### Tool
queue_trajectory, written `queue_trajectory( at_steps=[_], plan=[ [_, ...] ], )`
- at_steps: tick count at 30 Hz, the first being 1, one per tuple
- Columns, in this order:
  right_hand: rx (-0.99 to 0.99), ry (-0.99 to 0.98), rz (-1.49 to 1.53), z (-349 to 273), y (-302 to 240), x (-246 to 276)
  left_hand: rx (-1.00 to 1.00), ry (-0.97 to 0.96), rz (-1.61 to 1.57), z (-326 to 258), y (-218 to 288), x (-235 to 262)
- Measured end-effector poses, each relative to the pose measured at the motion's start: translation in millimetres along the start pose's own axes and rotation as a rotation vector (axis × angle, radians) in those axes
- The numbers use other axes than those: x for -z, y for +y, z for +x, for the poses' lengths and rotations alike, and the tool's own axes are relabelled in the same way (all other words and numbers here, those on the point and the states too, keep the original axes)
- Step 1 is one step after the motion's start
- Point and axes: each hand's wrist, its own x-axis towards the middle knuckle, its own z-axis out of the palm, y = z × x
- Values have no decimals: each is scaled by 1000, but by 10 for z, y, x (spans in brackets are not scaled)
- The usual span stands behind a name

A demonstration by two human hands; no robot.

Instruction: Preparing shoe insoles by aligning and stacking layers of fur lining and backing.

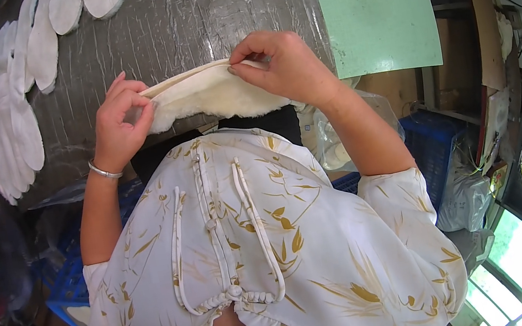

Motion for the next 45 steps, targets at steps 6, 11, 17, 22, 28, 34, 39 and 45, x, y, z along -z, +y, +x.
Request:
queue_trajectory(
  at_steps=[6, 11, 17, 22, 28, 34, 39, 45],
  plan=[
    [-67, -32, 52, -1, -42, 33, -36, 49, 25, -6, -48, -30],
    [-65, -35, 96, -70, -80, 112, -82, 121, 96, -26, -77, -2],
    [181, 129, -99, -155, -112, 52, -246, 227, 235, -33, -188, 19],
    [209, 182, -142, -196, 18, 43, -352, 247, 377, -126, -298, -26],
    [152, 210, -181, -307, 188, 100, -404, 231, 381, -191, -323, -27],
    [115, 278, -116, -377, 354, 122, -415, 196, 356, -233, -371, -15],
    [121, 274, -98, -348, 371, 118, -403, 186, 352, -208, -353, 15],
    [-249, 117, 465, -179, 350, 166, 102, 60, 94, 103, -301, 261]
  ],
)
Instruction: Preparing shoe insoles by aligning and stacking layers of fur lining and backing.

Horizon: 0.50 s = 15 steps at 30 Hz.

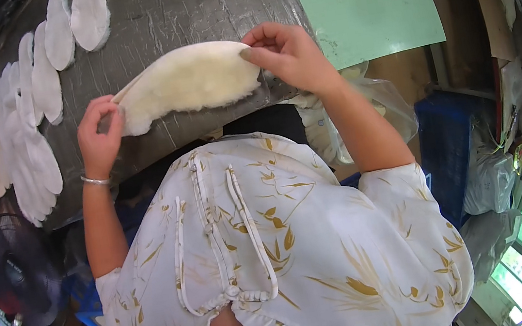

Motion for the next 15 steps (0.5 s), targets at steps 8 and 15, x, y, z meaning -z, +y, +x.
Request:
queue_trajectory(
  at_steps=[8, 15],
  plan=[
    [-285, -153, 303, 842, -208, -30, 814, -396, -796, 531, -456, 404],
    [-315, -135, 305, 1026, -221, -21, 868, -481, -899, 425, -609, 377]
  ],
)
